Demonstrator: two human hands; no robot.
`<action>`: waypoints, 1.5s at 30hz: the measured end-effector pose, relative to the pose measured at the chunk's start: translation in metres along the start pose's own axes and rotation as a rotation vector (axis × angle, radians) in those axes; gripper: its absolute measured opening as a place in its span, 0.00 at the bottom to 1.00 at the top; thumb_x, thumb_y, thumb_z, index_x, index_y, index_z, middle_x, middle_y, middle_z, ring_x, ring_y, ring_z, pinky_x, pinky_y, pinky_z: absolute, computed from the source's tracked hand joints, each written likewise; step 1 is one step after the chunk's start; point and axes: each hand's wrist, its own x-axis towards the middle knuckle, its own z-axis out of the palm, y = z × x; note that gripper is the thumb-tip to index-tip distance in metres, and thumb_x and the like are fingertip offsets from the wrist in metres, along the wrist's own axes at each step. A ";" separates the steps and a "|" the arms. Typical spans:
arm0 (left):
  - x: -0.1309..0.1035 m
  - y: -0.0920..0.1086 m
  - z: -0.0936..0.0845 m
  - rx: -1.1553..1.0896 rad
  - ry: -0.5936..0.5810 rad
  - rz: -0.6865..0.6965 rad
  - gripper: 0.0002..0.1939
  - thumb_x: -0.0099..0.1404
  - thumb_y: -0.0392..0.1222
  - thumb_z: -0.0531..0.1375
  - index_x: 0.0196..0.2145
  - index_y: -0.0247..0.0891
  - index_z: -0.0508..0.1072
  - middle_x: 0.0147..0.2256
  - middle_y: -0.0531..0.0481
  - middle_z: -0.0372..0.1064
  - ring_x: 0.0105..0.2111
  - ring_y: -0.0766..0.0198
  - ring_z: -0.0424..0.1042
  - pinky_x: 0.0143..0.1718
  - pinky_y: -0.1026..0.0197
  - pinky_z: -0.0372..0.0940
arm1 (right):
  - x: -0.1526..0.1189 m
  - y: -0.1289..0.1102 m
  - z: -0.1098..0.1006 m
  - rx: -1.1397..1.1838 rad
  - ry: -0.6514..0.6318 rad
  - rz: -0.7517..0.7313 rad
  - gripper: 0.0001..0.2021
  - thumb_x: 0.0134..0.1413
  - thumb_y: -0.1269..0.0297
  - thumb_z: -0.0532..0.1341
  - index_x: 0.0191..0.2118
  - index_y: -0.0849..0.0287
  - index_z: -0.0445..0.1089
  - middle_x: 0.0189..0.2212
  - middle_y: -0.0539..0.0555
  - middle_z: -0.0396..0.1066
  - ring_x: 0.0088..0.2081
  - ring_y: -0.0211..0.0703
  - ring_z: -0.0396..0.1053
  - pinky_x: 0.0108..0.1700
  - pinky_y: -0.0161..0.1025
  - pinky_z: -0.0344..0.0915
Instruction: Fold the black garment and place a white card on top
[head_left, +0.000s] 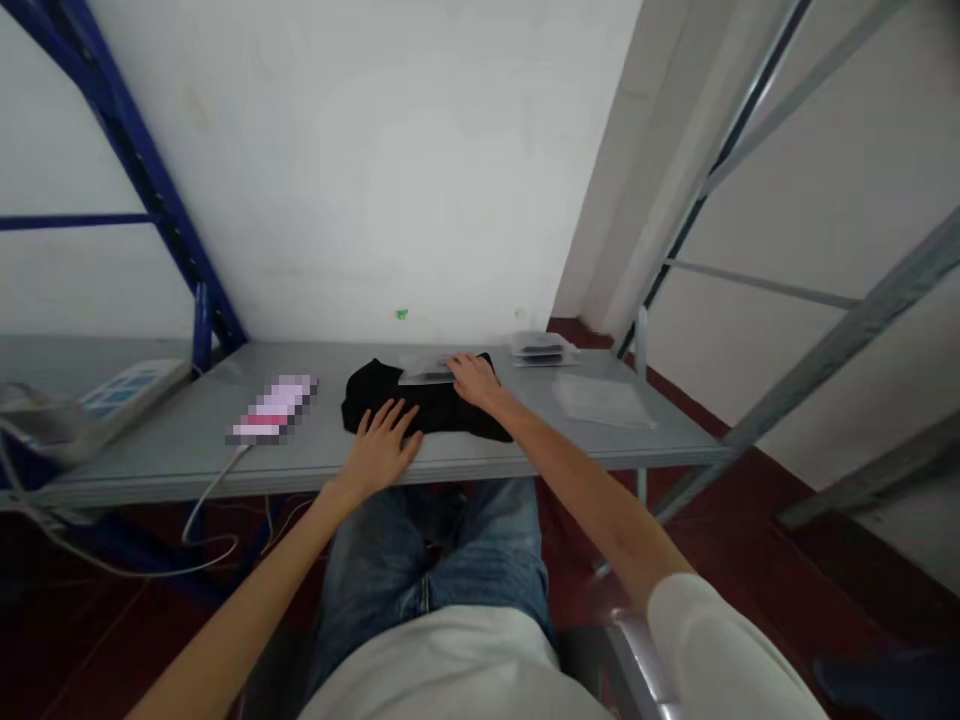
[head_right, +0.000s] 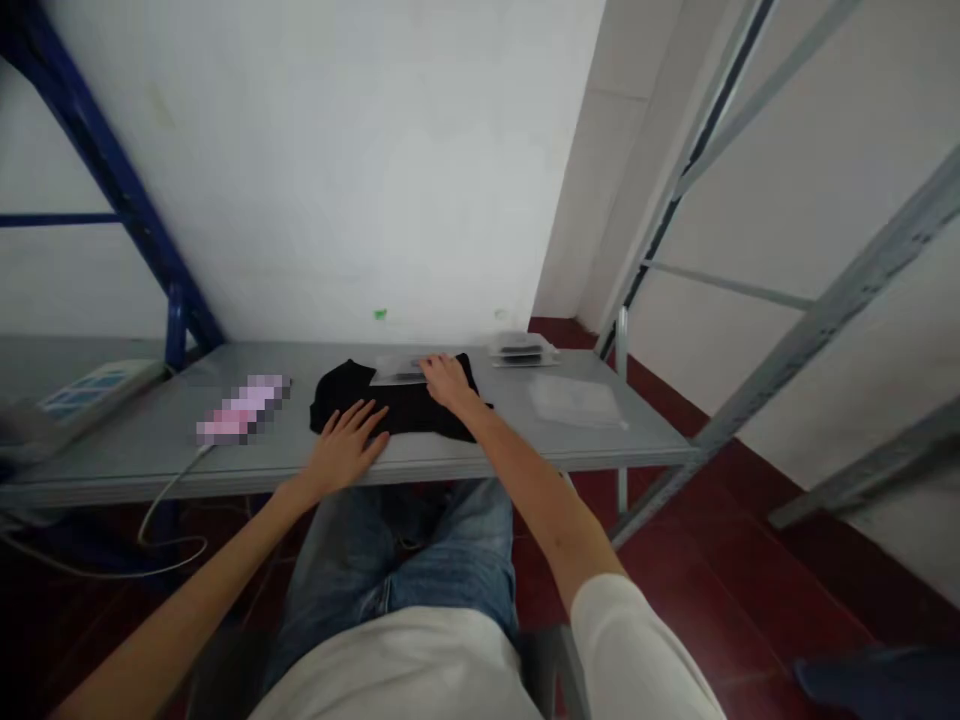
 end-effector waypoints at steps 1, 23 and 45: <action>0.000 0.000 0.000 0.001 0.001 0.005 0.28 0.77 0.52 0.48 0.69 0.41 0.65 0.71 0.40 0.58 0.72 0.46 0.54 0.70 0.35 0.51 | 0.000 -0.002 0.000 -0.004 0.011 0.000 0.22 0.67 0.74 0.53 0.64 0.61 0.66 0.60 0.64 0.70 0.60 0.56 0.66 0.58 0.49 0.66; 0.002 0.001 -0.001 -0.044 0.001 -0.019 0.26 0.75 0.51 0.50 0.67 0.46 0.68 0.69 0.44 0.63 0.71 0.46 0.56 0.70 0.35 0.53 | -0.036 0.212 -0.006 0.076 0.407 0.454 0.24 0.64 0.77 0.52 0.60 0.60 0.73 0.61 0.61 0.73 0.64 0.54 0.66 0.66 0.54 0.58; 0.183 -0.062 0.008 -0.179 -0.053 -0.166 0.23 0.73 0.45 0.53 0.59 0.34 0.72 0.51 0.36 0.77 0.55 0.45 0.72 0.60 0.45 0.64 | 0.018 0.078 0.022 0.021 -0.066 0.143 0.22 0.65 0.78 0.52 0.60 0.62 0.72 0.58 0.67 0.72 0.61 0.57 0.67 0.55 0.46 0.69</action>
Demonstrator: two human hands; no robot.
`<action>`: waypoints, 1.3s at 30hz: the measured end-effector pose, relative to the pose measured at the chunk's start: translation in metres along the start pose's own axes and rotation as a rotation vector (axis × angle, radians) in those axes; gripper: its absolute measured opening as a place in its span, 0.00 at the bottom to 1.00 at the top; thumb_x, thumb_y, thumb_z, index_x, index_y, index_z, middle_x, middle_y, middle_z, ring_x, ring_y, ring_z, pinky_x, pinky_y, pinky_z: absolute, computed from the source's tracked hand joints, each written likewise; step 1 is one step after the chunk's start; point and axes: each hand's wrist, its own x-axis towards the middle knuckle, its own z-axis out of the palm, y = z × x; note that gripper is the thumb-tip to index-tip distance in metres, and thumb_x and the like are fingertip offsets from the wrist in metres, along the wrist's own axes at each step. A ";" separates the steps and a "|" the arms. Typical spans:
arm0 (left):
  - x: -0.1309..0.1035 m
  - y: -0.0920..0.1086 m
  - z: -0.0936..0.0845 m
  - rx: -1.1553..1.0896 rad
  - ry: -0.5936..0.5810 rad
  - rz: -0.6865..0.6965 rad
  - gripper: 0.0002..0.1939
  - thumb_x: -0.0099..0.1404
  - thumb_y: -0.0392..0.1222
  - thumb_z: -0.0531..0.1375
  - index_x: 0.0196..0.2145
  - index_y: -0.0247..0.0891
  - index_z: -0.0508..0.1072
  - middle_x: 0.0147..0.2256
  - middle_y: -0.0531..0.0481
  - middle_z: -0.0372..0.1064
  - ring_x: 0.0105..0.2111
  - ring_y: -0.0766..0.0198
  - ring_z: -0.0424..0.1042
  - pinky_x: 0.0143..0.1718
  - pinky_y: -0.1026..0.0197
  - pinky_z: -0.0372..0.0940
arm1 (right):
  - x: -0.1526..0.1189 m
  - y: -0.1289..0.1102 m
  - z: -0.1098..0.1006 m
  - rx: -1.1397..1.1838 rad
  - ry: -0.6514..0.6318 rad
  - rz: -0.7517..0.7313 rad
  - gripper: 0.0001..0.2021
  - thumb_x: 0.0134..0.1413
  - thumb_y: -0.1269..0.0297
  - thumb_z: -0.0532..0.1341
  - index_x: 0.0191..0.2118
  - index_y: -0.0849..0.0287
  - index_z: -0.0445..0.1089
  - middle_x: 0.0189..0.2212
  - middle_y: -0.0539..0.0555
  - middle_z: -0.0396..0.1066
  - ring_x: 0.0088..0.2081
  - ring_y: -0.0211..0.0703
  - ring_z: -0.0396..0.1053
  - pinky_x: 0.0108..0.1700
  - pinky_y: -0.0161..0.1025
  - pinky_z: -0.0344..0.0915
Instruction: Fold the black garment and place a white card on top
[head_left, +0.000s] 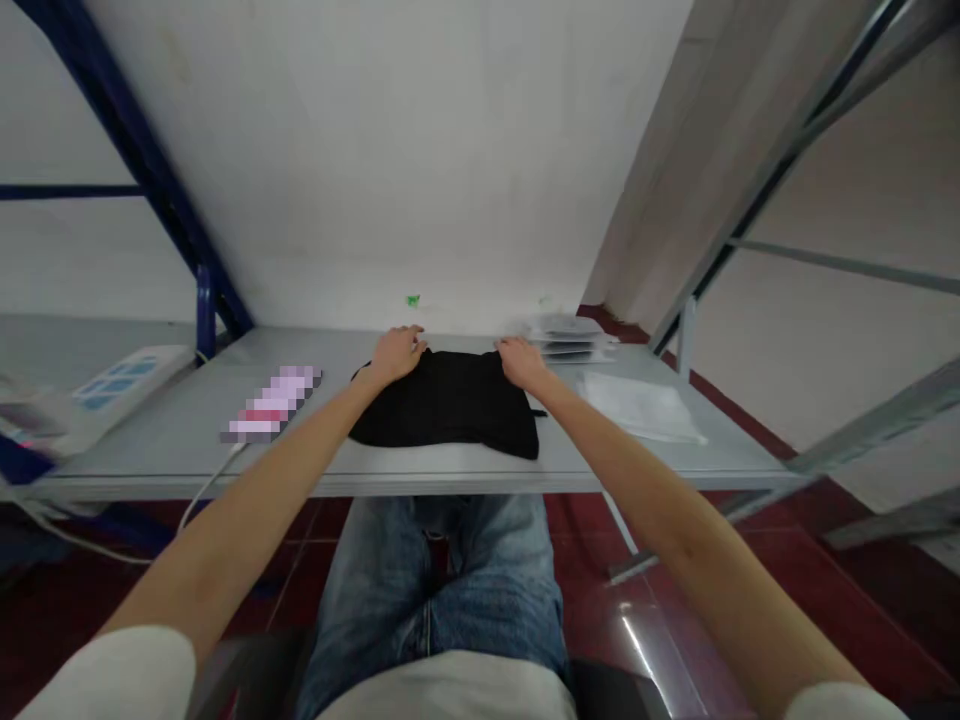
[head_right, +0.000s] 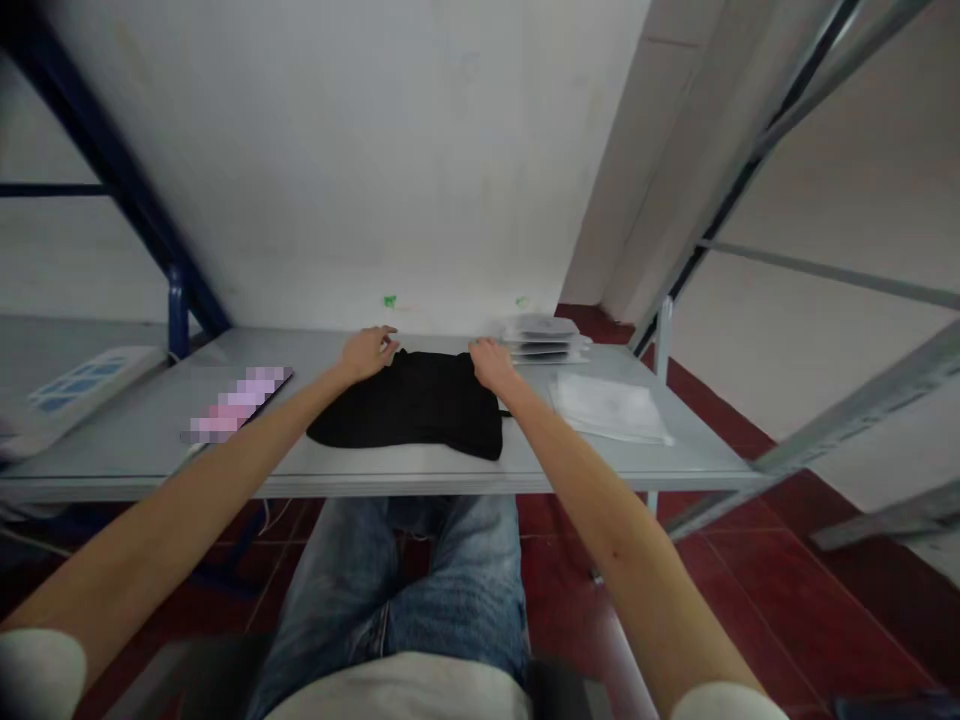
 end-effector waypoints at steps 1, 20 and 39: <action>0.009 -0.004 0.005 0.006 -0.025 -0.002 0.22 0.71 0.46 0.55 0.57 0.35 0.74 0.51 0.36 0.77 0.56 0.44 0.72 0.59 0.44 0.64 | 0.004 0.000 0.002 -0.006 -0.014 0.001 0.21 0.65 0.78 0.53 0.58 0.63 0.73 0.56 0.67 0.73 0.60 0.58 0.67 0.54 0.46 0.69; -0.039 -0.011 -0.019 -0.647 -0.021 0.148 0.16 0.52 0.34 0.58 0.41 0.40 0.69 0.41 0.45 0.81 0.45 0.55 0.79 0.51 0.51 0.72 | -0.066 0.014 -0.007 0.266 0.230 -0.045 0.15 0.68 0.70 0.55 0.52 0.55 0.76 0.54 0.57 0.74 0.56 0.51 0.69 0.58 0.46 0.68; -0.059 -0.054 -0.025 -0.020 0.076 -0.230 0.09 0.62 0.43 0.61 0.41 0.40 0.75 0.45 0.41 0.81 0.48 0.49 0.78 0.52 0.50 0.69 | -0.081 -0.059 -0.007 0.352 0.074 -0.369 0.20 0.71 0.67 0.54 0.63 0.58 0.71 0.62 0.59 0.72 0.63 0.49 0.68 0.66 0.48 0.63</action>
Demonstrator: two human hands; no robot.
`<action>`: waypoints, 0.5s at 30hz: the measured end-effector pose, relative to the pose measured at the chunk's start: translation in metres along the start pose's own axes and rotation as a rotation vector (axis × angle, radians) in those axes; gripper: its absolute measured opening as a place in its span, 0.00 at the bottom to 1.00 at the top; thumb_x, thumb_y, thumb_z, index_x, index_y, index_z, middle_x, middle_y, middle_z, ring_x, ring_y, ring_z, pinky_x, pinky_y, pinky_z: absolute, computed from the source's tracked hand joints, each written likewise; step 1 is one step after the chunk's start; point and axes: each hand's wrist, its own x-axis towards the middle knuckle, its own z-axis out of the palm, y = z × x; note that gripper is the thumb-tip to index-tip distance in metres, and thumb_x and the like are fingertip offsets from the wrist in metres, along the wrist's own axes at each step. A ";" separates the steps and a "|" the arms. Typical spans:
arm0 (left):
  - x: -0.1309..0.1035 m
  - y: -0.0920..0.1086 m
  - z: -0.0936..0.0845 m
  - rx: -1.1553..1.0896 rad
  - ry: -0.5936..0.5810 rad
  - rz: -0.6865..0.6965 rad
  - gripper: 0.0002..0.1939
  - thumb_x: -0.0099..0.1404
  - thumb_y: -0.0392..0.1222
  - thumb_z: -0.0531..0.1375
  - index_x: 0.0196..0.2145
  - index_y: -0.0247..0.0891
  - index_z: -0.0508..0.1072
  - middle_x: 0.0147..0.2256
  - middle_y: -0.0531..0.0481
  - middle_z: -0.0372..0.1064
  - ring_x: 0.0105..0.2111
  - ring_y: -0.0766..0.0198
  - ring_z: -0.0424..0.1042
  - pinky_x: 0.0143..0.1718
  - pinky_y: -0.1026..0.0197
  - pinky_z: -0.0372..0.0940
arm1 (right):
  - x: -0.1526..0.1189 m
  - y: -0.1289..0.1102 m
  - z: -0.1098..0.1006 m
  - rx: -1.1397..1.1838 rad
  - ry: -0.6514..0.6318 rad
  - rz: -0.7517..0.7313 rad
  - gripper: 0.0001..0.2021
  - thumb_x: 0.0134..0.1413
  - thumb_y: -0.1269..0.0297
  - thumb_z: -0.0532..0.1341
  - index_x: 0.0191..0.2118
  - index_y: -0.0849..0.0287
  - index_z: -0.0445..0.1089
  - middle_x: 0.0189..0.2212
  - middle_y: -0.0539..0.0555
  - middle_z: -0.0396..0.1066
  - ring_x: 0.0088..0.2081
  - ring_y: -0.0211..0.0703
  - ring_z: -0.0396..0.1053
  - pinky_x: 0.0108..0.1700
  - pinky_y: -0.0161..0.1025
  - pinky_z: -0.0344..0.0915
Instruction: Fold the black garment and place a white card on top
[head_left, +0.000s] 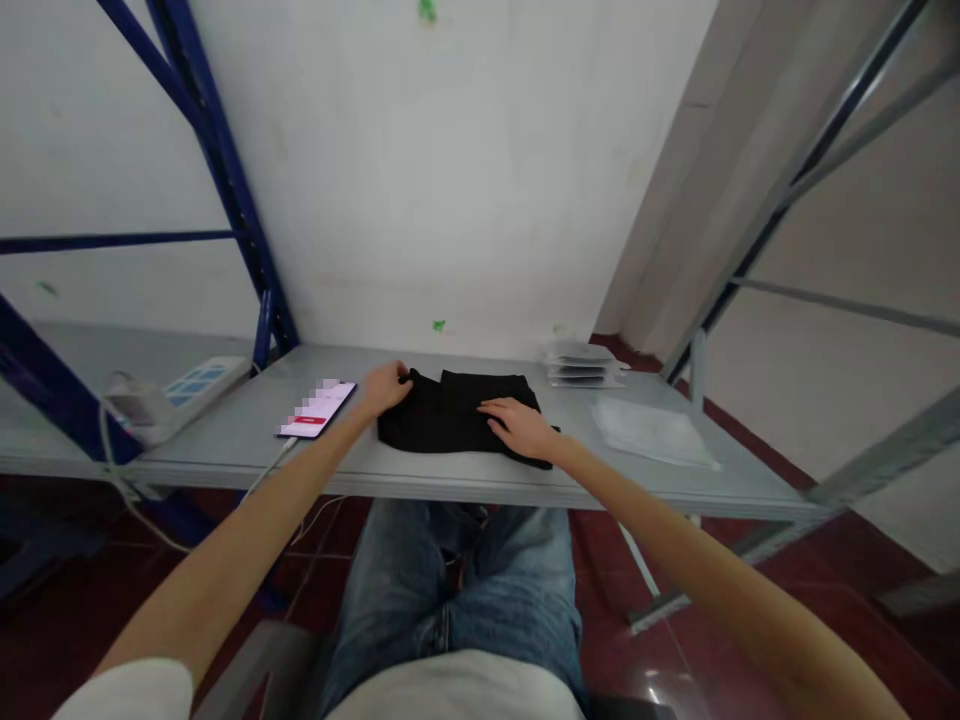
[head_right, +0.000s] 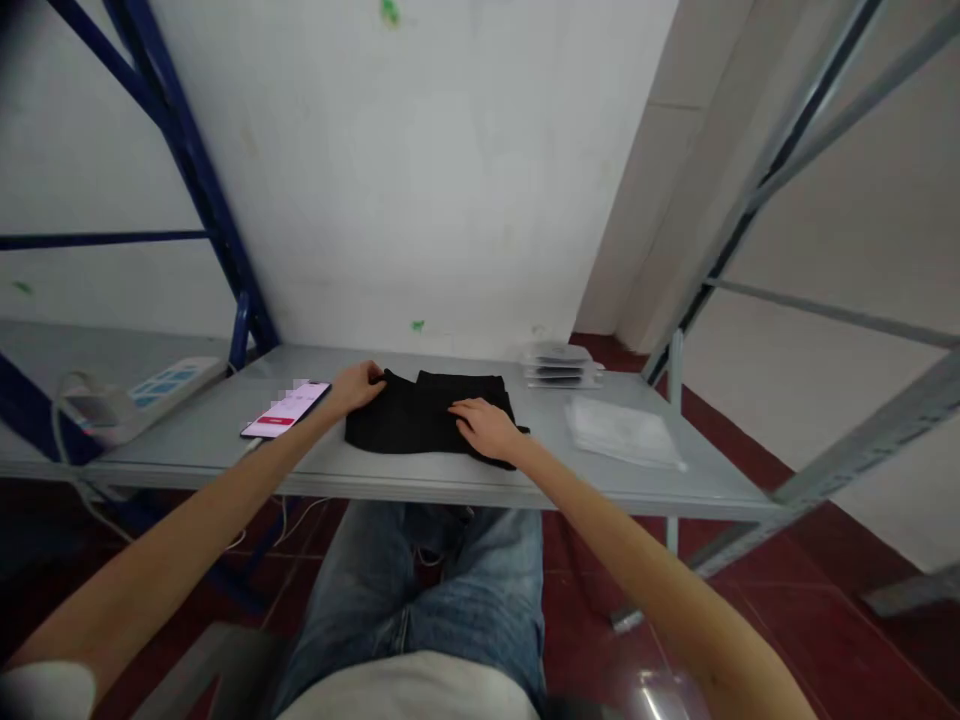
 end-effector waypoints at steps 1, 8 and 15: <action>0.000 0.003 -0.001 -0.010 0.006 0.014 0.09 0.62 0.41 0.61 0.41 0.41 0.75 0.45 0.42 0.81 0.49 0.49 0.78 0.54 0.50 0.68 | 0.000 -0.005 0.001 0.001 -0.028 -0.016 0.19 0.72 0.65 0.54 0.63 0.59 0.72 0.62 0.59 0.72 0.63 0.50 0.68 0.66 0.48 0.64; -0.020 0.016 -0.022 -0.176 -0.024 0.262 0.22 0.57 0.35 0.60 0.51 0.43 0.71 0.43 0.48 0.81 0.45 0.53 0.79 0.50 0.52 0.71 | -0.008 -0.008 -0.010 -0.007 -0.065 -0.016 0.19 0.75 0.59 0.53 0.62 0.58 0.72 0.60 0.60 0.73 0.62 0.52 0.69 0.64 0.49 0.65; -0.062 0.003 -0.037 0.046 -0.241 0.641 0.21 0.63 0.35 0.55 0.51 0.43 0.78 0.51 0.45 0.78 0.53 0.53 0.75 0.61 0.52 0.66 | -0.053 0.004 -0.040 -0.005 -0.101 0.003 0.18 0.69 0.57 0.61 0.59 0.55 0.75 0.55 0.60 0.76 0.56 0.54 0.73 0.60 0.49 0.68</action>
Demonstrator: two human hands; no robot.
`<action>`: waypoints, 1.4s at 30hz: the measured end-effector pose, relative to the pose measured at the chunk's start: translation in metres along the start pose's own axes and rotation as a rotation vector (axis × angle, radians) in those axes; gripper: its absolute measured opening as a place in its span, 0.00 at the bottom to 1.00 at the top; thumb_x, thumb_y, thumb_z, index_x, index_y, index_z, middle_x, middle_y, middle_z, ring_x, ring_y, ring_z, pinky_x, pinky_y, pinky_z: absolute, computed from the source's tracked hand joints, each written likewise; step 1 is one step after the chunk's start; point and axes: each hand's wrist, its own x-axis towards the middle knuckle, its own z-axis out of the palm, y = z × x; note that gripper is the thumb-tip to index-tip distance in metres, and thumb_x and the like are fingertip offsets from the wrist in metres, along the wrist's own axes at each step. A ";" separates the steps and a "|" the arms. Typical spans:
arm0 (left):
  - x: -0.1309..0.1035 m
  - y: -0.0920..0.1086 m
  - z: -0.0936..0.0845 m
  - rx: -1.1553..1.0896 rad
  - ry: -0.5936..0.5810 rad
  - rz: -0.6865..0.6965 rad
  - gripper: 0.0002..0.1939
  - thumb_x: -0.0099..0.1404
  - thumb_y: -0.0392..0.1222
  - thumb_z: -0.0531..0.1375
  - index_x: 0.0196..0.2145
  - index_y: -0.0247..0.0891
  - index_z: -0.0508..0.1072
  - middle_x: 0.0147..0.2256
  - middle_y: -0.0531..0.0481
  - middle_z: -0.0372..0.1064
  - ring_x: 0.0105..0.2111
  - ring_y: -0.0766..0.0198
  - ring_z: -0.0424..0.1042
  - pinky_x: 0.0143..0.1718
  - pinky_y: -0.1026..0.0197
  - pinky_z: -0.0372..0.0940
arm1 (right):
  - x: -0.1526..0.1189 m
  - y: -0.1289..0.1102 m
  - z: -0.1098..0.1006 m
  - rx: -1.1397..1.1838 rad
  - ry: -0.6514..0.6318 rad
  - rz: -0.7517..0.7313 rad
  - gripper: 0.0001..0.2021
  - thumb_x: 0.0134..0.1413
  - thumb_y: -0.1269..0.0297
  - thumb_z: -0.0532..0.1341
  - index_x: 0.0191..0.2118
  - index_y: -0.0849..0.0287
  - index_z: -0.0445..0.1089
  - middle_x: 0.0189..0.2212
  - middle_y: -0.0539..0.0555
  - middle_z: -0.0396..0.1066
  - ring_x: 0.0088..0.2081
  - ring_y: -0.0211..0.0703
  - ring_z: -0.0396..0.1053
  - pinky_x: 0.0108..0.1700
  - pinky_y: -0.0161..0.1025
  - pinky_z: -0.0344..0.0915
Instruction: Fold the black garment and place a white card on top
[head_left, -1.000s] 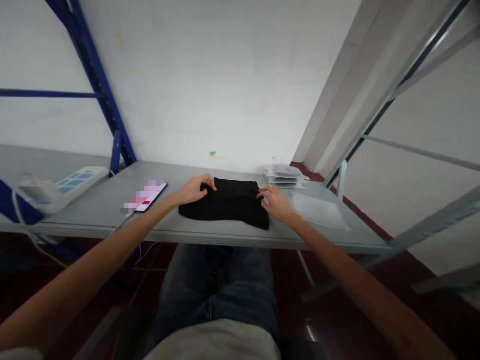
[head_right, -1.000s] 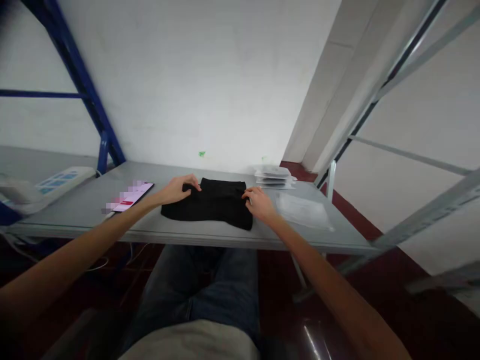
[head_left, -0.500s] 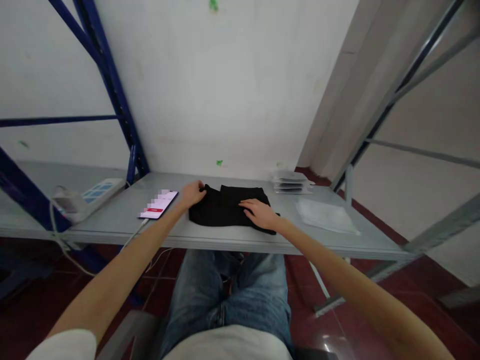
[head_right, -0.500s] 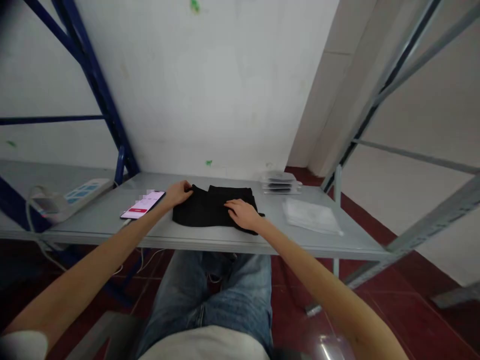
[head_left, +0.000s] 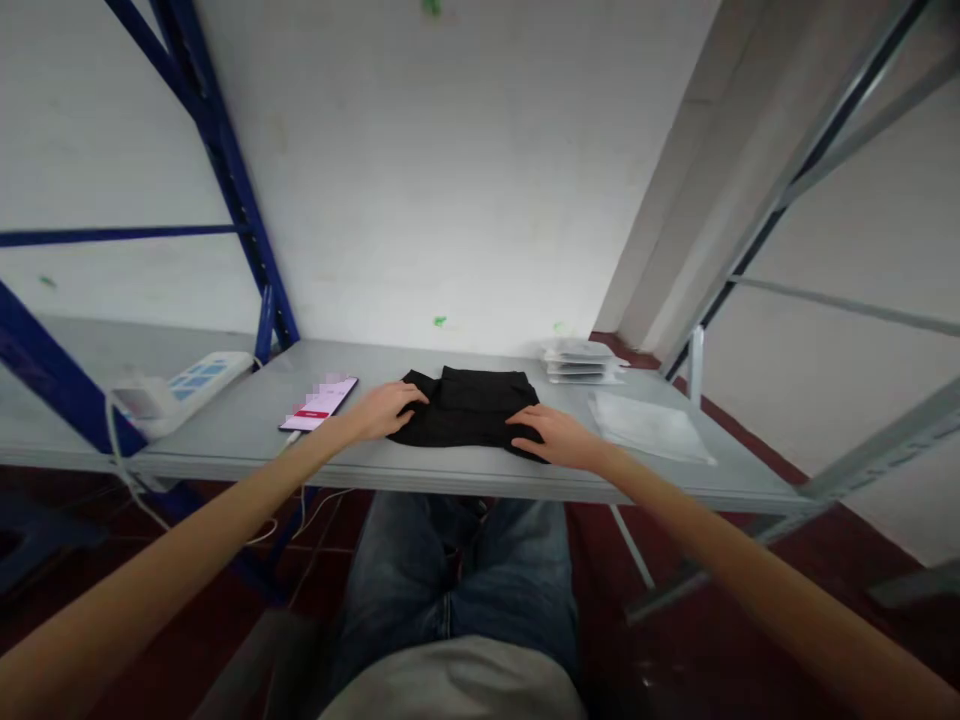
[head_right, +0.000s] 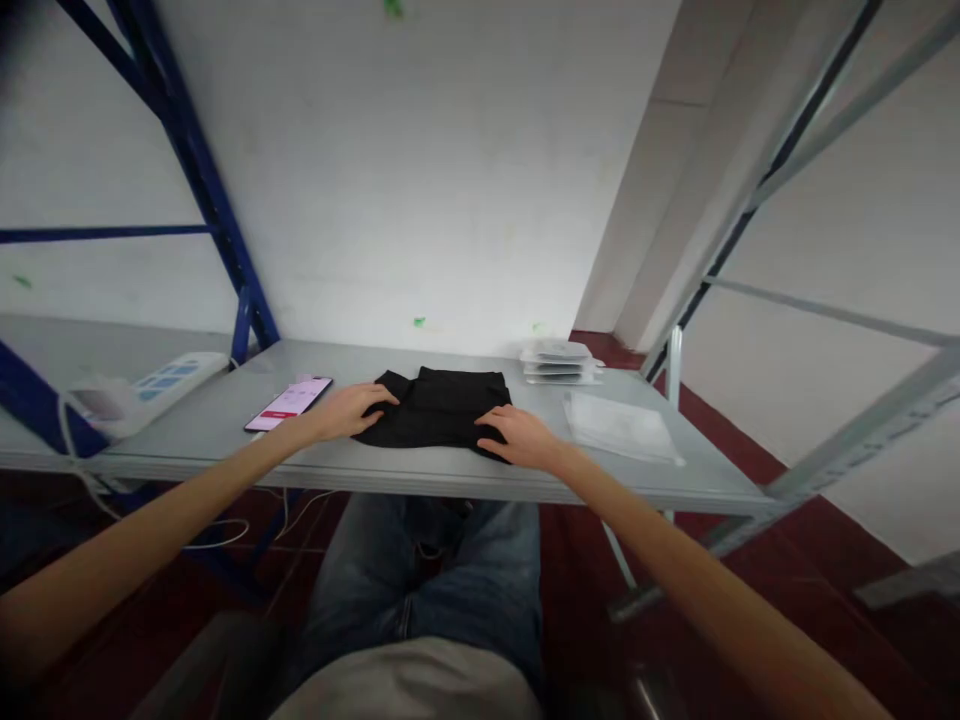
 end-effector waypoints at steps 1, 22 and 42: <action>-0.008 0.001 -0.001 -0.002 0.009 0.009 0.21 0.66 0.37 0.54 0.54 0.43 0.77 0.53 0.44 0.77 0.55 0.53 0.75 0.62 0.52 0.65 | -0.009 0.002 -0.004 0.006 -0.008 0.009 0.18 0.67 0.56 0.63 0.58 0.54 0.75 0.55 0.60 0.76 0.56 0.54 0.73 0.60 0.49 0.68; -0.047 -0.003 -0.026 -0.235 -0.071 -0.071 0.13 0.64 0.50 0.59 0.40 0.45 0.81 0.43 0.51 0.82 0.44 0.54 0.79 0.52 0.56 0.69 | -0.049 0.020 -0.025 0.146 -0.052 0.070 0.14 0.62 0.65 0.62 0.50 0.56 0.79 0.48 0.58 0.80 0.50 0.52 0.75 0.57 0.48 0.68; 0.004 -0.029 -0.020 -0.321 0.201 -0.415 0.15 0.64 0.50 0.57 0.43 0.40 0.75 0.36 0.46 0.79 0.37 0.55 0.78 0.42 0.55 0.72 | 0.024 0.044 -0.021 -0.038 0.261 0.457 0.17 0.66 0.72 0.51 0.47 0.58 0.78 0.45 0.58 0.79 0.46 0.48 0.74 0.51 0.40 0.66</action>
